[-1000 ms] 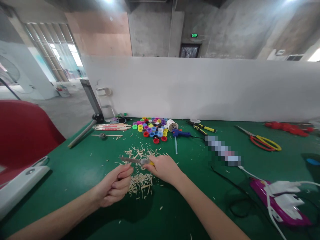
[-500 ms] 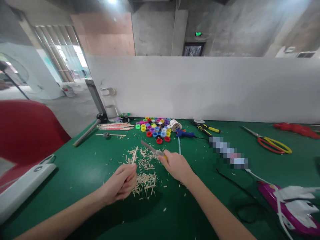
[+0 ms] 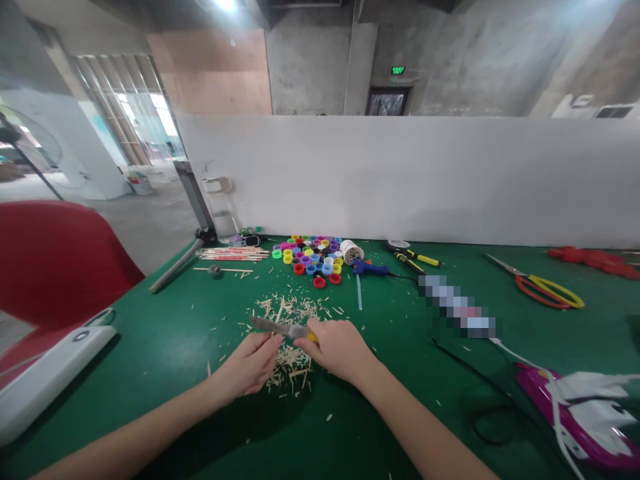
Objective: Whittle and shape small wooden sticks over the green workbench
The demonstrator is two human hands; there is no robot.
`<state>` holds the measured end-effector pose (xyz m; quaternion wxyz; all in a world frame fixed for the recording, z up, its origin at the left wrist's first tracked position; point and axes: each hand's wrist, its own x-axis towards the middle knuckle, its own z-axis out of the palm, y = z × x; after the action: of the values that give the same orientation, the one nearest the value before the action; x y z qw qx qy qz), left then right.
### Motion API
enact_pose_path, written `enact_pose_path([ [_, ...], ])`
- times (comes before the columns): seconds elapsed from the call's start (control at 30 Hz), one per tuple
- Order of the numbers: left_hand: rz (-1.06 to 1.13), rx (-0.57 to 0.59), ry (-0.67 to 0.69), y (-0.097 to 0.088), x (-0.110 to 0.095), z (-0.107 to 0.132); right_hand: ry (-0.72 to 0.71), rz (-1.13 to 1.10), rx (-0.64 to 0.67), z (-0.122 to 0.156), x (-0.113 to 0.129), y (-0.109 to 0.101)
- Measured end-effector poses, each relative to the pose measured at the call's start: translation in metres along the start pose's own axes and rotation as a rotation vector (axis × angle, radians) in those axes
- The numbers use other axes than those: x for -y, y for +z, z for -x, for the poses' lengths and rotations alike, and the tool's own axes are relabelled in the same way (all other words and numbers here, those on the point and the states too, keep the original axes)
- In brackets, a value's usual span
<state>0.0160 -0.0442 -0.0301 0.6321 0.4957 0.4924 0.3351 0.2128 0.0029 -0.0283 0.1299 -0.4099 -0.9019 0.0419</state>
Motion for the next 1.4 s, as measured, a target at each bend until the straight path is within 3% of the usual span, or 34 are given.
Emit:
enact_pose_path([
  [0.13, 0.021, 0.058, -0.012, -0.002, -0.009, 0.006, 0.0, -0.006, 0.011, -0.002, -0.003, -0.002],
  [0.37, 0.17, 0.38, -0.023, -0.011, -0.012, 0.011, -0.058, 0.004, -0.047, -0.007, -0.01, 0.001],
  [0.63, 0.376, 0.374, -0.004, -0.008, -0.013, 0.014, -0.078, 0.06, -0.1, -0.013, -0.007, 0.005],
  [0.73, 0.318, 0.42, -0.013, -0.001, -0.011, 0.024, 0.037, 0.048, -0.09, -0.013, -0.016, 0.002],
  [0.8, 0.16, 0.544, -0.025, 0.004, -0.007, 0.031, 0.223, 0.024, -0.062, -0.011, -0.025, -0.002],
  [0.83, 0.105, 0.576, -0.033, 0.006, -0.005, 0.033, 0.248, 0.025, -0.072, -0.01, -0.028, -0.003],
  [0.9, 0.03, 0.554, -0.006, 0.007, -0.003, 0.032, 0.282, 0.02, -0.13, -0.008, -0.031, -0.004],
  [1.03, 0.136, 0.403, 0.014, 0.0, -0.007, 0.021, 0.213, 0.038, -0.109, -0.01, -0.023, -0.001],
  [1.2, 0.178, 0.382, 0.026, -0.001, -0.011, 0.017, 0.23, -0.045, -0.121, -0.007, -0.021, -0.004],
  [1.4, 0.211, 0.306, 0.061, 0.001, -0.01, 0.015, -0.04, -0.162, -0.06, 0.004, -0.014, -0.01],
])
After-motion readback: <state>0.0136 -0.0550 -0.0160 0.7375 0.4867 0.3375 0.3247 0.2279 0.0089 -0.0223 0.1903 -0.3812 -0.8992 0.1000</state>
